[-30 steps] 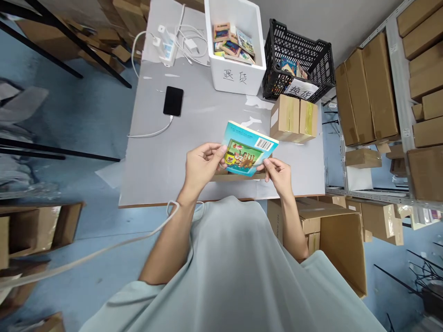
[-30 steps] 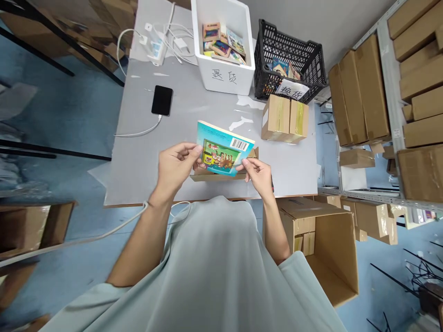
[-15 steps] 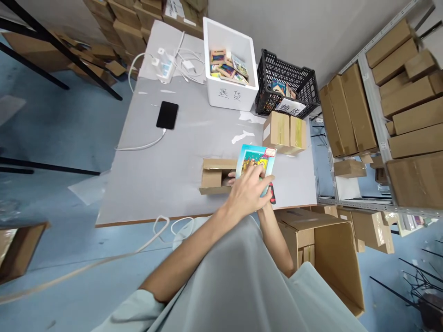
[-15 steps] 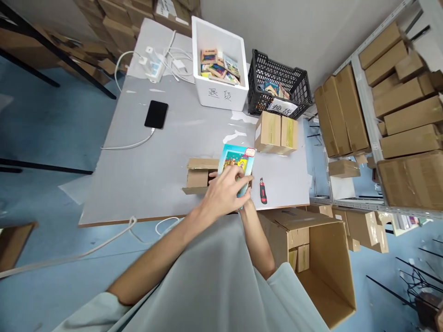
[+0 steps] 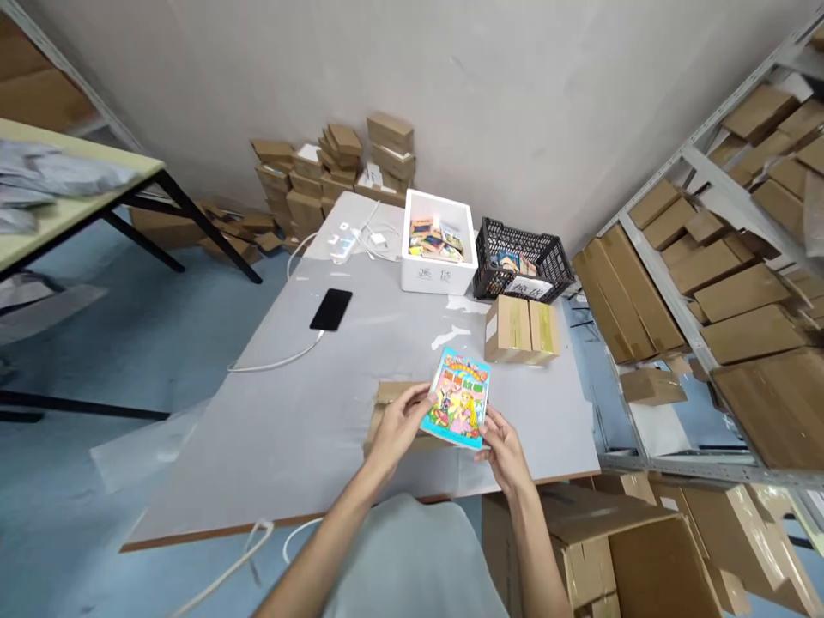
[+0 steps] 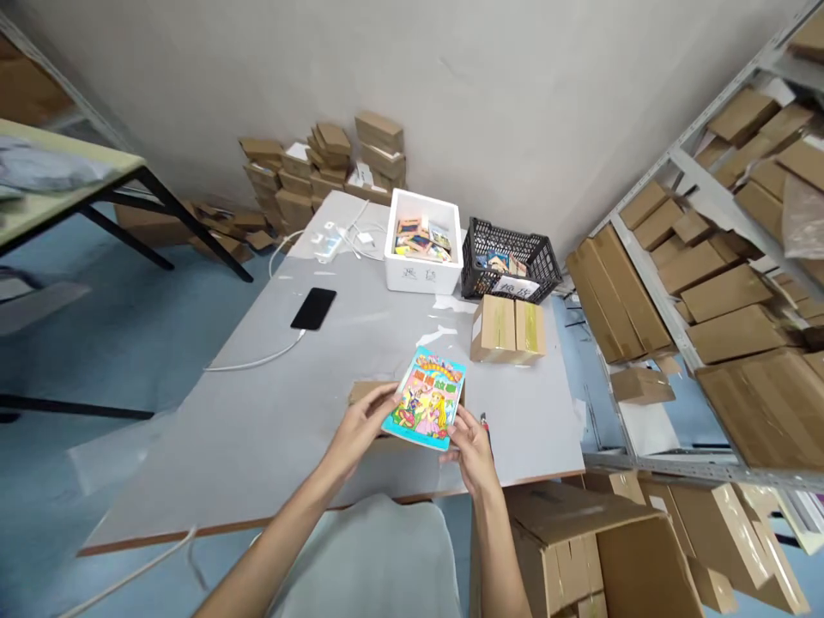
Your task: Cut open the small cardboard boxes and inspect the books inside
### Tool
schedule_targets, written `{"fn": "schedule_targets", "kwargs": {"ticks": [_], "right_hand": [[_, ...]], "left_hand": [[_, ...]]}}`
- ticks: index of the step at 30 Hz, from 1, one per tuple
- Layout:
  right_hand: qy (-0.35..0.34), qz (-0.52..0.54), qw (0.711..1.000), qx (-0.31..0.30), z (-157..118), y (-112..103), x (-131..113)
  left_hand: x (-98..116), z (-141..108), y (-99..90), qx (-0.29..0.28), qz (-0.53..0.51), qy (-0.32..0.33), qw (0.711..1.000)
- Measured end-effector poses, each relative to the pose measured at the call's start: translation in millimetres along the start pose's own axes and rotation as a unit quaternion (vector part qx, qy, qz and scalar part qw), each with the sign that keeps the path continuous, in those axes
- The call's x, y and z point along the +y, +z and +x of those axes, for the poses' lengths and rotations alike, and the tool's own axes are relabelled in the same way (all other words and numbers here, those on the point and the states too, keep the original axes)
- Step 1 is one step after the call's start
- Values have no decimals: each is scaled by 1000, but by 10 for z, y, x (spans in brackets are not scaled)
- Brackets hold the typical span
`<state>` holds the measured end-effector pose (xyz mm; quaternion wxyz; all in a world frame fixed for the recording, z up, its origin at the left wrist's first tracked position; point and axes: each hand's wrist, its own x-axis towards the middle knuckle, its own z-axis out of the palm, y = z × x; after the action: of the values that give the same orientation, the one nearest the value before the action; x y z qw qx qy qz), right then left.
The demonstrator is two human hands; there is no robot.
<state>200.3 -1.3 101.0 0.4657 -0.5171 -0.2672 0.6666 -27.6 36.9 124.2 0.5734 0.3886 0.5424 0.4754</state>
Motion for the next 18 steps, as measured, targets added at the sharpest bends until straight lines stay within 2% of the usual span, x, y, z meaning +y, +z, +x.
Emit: {"fn": "schedule_targets", "kwargs": {"ticks": [3,5,6,8,12,14,16,18], "right_hand": [[2,-21,1000,-18,107,-3,18],[-16,-24,999,-32,329,91,-110],[-29,-27,998,-39,495,171,-241],[-67,-35,996,-47,919,401,-640],[-148,-6,989,-28,1830,970,-1612],[-154,19,988,0,2109,1113,-1856],[-167,-16,986,1,2175,1049,-1796],[-195,-79,977,-10,2035,767,-1470]], "left_hand": [[-135,31,-103,-26,-38,-60,997],[-66,158,-114,-23,-52,-36,998],[39,278,-103,-15,-58,-15,998],[388,626,-59,17,-65,33,997],[1280,1450,15,111,-69,141,981],[1499,1700,-47,175,-48,175,968],[1411,1743,-220,206,-23,226,952],[1027,1587,-485,239,8,237,942]]}}
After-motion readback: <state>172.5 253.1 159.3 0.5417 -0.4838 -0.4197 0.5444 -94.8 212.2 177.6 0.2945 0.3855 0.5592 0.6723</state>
